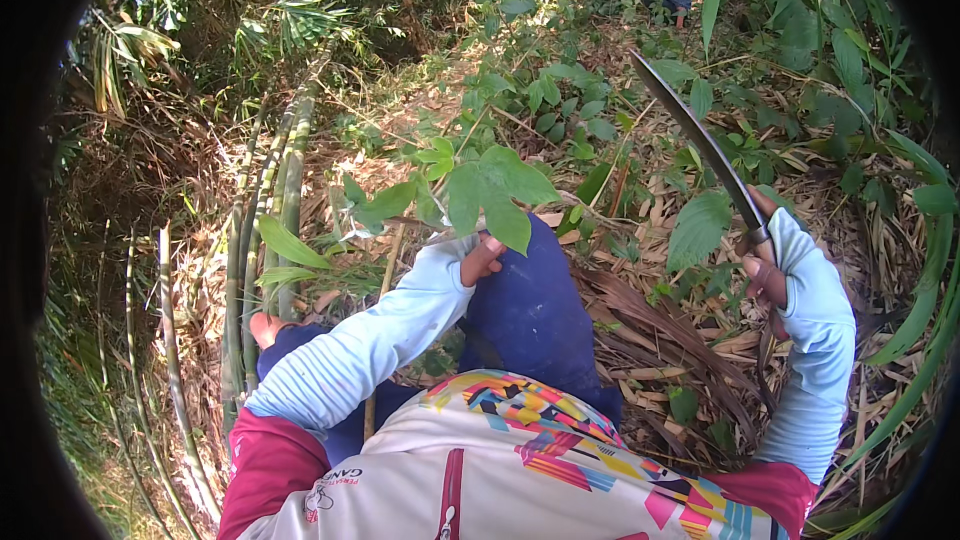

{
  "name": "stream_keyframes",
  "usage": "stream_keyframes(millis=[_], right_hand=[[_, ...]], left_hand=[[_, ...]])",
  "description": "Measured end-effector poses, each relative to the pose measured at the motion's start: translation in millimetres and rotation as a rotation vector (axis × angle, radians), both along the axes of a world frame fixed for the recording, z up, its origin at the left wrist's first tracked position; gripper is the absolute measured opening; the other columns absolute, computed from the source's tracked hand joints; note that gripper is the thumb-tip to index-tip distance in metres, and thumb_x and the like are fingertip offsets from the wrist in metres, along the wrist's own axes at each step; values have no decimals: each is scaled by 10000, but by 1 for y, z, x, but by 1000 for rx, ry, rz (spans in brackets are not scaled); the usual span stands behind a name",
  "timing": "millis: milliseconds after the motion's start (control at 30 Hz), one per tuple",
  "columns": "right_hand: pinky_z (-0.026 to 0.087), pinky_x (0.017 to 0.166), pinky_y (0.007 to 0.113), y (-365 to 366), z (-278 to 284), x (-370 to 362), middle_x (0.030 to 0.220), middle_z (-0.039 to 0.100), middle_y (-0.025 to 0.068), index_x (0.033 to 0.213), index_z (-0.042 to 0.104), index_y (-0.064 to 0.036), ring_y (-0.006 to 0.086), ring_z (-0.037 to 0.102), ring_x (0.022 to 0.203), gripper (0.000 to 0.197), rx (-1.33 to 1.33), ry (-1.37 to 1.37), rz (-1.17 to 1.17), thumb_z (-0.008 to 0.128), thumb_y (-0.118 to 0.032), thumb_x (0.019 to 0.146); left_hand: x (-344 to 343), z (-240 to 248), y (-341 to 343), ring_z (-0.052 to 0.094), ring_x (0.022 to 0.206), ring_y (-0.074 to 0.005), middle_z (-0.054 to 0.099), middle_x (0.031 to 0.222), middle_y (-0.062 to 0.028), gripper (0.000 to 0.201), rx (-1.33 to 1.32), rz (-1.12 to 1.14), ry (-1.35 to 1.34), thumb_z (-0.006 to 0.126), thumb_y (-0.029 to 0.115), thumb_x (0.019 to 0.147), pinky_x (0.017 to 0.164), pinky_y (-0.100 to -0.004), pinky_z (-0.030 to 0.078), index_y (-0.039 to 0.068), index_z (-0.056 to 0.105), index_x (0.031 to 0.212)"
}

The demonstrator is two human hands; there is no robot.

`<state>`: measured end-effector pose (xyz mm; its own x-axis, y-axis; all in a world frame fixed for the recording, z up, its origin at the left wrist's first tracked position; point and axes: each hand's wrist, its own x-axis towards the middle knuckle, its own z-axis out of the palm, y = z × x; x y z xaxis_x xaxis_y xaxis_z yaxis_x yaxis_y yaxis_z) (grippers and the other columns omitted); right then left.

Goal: The person sits on the ground in a bamboo grove and uses a large machete to chop a long bamboo pole into smaller sections. They hold the pole between their legs and repeatedly strike it with the machete to sever it.

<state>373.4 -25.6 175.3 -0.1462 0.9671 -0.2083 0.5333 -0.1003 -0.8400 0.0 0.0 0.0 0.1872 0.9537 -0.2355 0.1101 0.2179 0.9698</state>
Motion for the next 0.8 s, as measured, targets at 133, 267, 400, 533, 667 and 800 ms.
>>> stream_keyframes(millis=[133, 267, 400, 533, 667, 800], right_hand=[[428, 536, 253, 13, -66, -26, 897, 540, 24, 1557, 246, -112, 92, 467, 589, 797, 39, 129, -165, 636, -159, 864], [487, 640, 298, 45, -220, -2, 768, 554, 58, 1421, 314, -71, 150, 495, 639, 734, 173, 54, -261, 678, -94, 784], [525, 652, 327, 29, -301, 33, 686, 494, 54, 1013, 524, -11, 190, 517, 620, 419, -119, -206, -324, 734, -62, 654], [487, 451, 364, 13, -294, 26, 702, 616, 159, 723, 526, -1, 267, 589, 505, 138, -579, 180, -311, 661, 21, 713], [523, 510, 400, -20, -312, 18, 667, 577, 123, 802, 536, -16, 264, 584, 532, 124, -740, 395, -504, 657, -43, 794], [524, 524, 394, -32, -300, -3, 639, 537, 90, 876, 554, -46, 239, 564, 543, 133, -719, 320, -687, 670, -88, 828]], left_hand=[[6, 0, 12, 614, 844, -149, 662, 994, -63, 487, 81, 44, -43, 639, 436, 938, 773, -293, 492, 18, 607, 1188], [29, -3, 34, 627, 921, -161, 612, 1120, -118, 690, 180, 135, -238, 655, 396, 937, 740, -271, 511, -51, 374, 1380], [37, -1, 57, 587, 1039, -217, 545, 1261, -152, 700, 218, 187, -363, 628, 411, 933, 847, -357, 509, -2, 382, 1441], [32, 0, 98, 572, 1086, -229, 578, 1214, -126, 487, 231, 214, -645, 563, 258, 943, 896, -402, 505, 37, 480, 1369], [38, -13, 118, 595, 1035, -252, 630, 1218, -180, 340, 225, 300, -687, 498, 390, 1002, 1008, -456, 412, 70, 557, 1100], [29, -16, 127, 601, 1031, -241, 670, 1147, -159, 332, 126, 392, -770, 467, 422, 1014, 1020, -459, 382, 101, 551, 996]])
